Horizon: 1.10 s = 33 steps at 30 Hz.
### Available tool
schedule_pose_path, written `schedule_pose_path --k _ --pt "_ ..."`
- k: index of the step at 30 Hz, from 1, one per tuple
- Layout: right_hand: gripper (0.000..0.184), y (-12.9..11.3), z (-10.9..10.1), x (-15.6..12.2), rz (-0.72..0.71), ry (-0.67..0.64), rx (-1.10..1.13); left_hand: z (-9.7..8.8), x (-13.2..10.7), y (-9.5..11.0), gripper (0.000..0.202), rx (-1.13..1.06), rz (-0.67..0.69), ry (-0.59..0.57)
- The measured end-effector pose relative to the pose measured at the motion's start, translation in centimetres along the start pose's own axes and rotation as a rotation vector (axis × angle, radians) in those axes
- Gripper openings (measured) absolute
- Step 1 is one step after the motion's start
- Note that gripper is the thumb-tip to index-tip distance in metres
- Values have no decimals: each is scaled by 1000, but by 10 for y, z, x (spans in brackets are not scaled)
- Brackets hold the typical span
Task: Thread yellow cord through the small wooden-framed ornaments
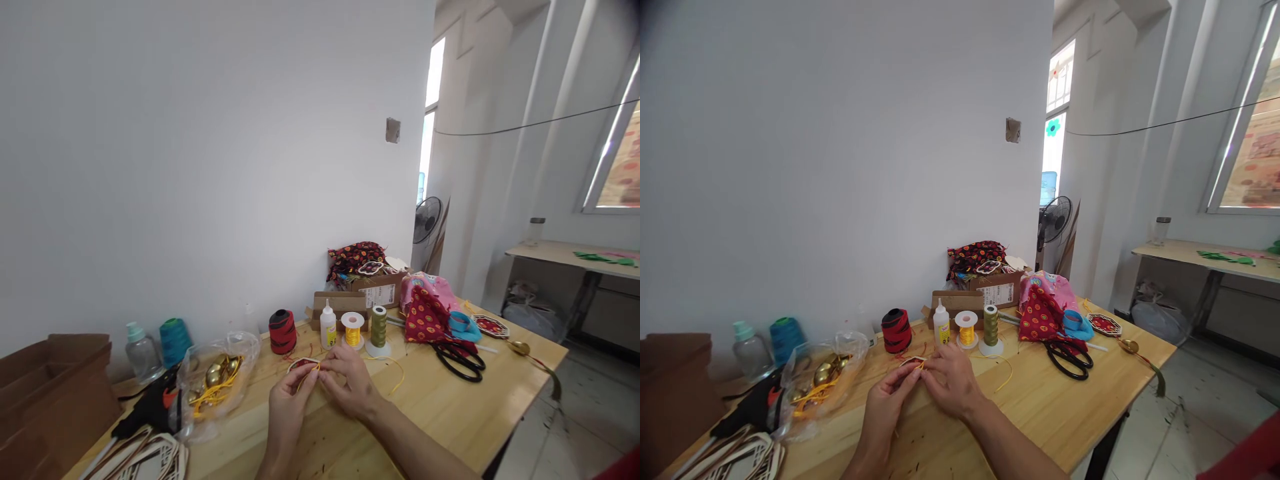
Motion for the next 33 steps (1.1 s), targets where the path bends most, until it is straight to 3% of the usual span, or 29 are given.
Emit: schedule_pose_path --k 5,9,11,14,16,18,20,22,24,26,28,33 --pt "18 27 17 1 343 54 561 3 0 -6 24 42 -26 -52" --pt "14 30 17 4 487 17 870 -1 1 -10 24 12 -90 7" --pt "13 22 4 5 498 -31 1050 -5 2 -11 26 -23 -126 53" --pt "22 13 -33 4 401 -44 1370 -11 3 -13 25 -67 -158 123" --pt "44 15 -63 3 274 55 1596 -13 4 -13 24 -76 -153 152" --pt "57 27 -81 3 240 217 1654 -13 4 -14 24 -76 -144 159" --pt "61 39 -80 5 328 294 1534 -12 5 -14 24 -70 -138 139" --pt "56 45 -64 8 427 276 1280 -9 5 -14 24 -58 -122 111" --pt "39 44 -42 10 459 189 938 -8 5 -13 23 -43 -100 88" --pt "26 38 -17 9 426 27 634 -7 4 -12 24 -27 -83 63" --pt "30 32 0 4 351 -67 396 -5 3 -10 24 -10 -71 28" --pt "18 21 13 -2 130 -228 124 -4 2 -10 22 19 -50 21"
Point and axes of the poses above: each hand's wrist, its own x-axis towards the middle knuckle, its own z-axis out of the palm, y = z × x, the point moved 6 cm from there along x, towards the middle knuckle, and after that the axes turned 1 degree about y, right-handed, at the moved point
